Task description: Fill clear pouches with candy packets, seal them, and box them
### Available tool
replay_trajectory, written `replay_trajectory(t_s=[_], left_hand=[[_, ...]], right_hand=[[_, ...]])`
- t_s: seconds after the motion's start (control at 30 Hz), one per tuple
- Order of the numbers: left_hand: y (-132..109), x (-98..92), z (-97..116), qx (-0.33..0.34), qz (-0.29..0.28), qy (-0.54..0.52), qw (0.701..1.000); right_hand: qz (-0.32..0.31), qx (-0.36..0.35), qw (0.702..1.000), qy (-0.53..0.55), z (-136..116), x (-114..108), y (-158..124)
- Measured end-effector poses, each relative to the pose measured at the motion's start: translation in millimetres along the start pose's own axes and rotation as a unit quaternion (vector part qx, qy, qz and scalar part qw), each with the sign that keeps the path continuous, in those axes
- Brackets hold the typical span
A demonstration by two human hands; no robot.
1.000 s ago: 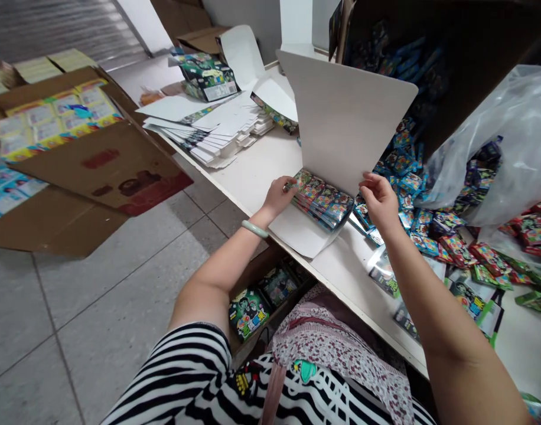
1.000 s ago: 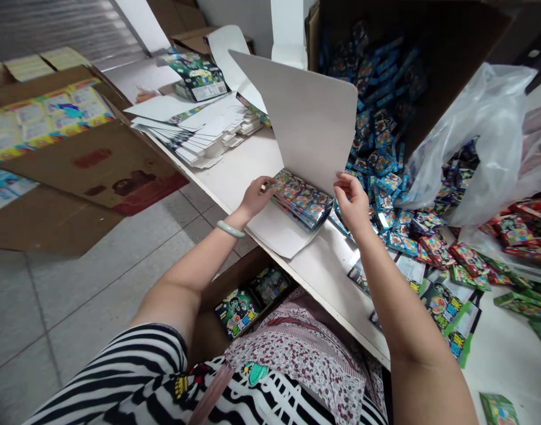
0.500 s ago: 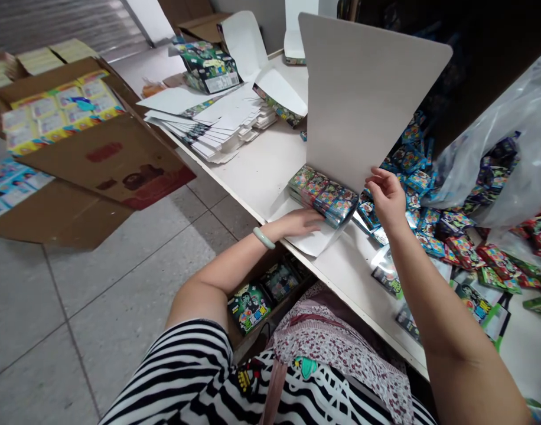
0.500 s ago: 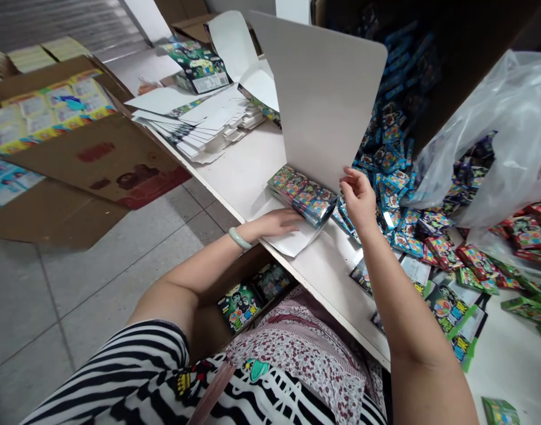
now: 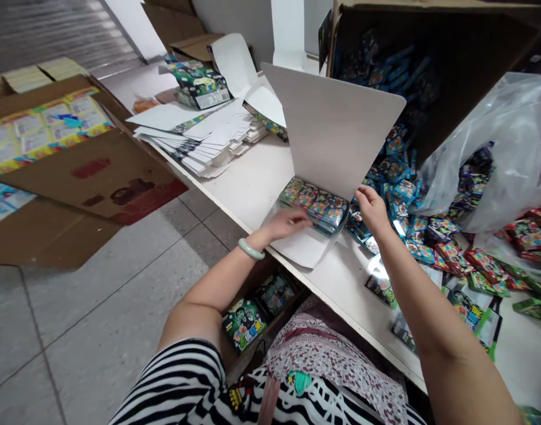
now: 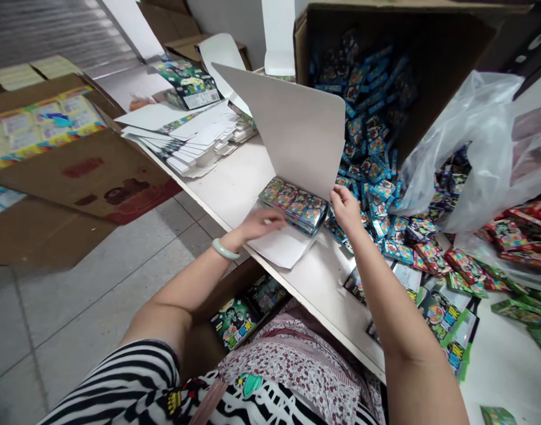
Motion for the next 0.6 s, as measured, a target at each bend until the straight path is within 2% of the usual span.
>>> replay_trajectory(t_s=[0.07, 0.1, 0.13, 0.17, 0.23, 0.3, 0.4, 0.6], left_hand=[[11, -51.4, -19, -0.053, 0.193, -0.038, 0.979], [18, -70.9, -31, -0.076, 0.261, -0.052, 0.961], [30, -80.4, -42, -0.095, 0.274, -0.072, 0.954], [47, -81.0, -54, -0.117, 0.242, -0.103, 0.958], [79, -63.5, -76, -0.164, 0.105, -0.188, 0.963], [98, -50.3, -86, -0.185, 0.021, -0.229, 0.955], [110, -42.1, -93, -0.190, -0.001, -0.249, 0.950], [105, -25.4, -96, -0.211, 0.005, -0.288, 0.934]], right_hand=[[-0.019, 0.028, 0.999, -0.028, 7, 4, 0], [-0.021, 0.042, 0.998, -0.040, 10, 5, 0], [-0.019, 0.054, 0.997, -0.050, 14, 6, 1], [-0.015, 0.063, 0.996, -0.057, 17, 6, 3], [-0.008, 0.070, 0.996, -0.058, 19, 6, 5], [-0.006, 0.065, 0.997, -0.049, 20, 9, 7], [-0.003, 0.057, 0.998, -0.036, 21, 13, 8], [0.005, 0.056, 0.998, -0.015, 27, 15, 10]])
Point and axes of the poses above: each hand's wrist, its own y-axis towards the middle knuckle, its own x-axis out of the palm, z = x × y, the point moved 9 cm from there along y, towards the middle knuckle, and after that the axes turned 14 degrees about y, right-handed, at the moved point
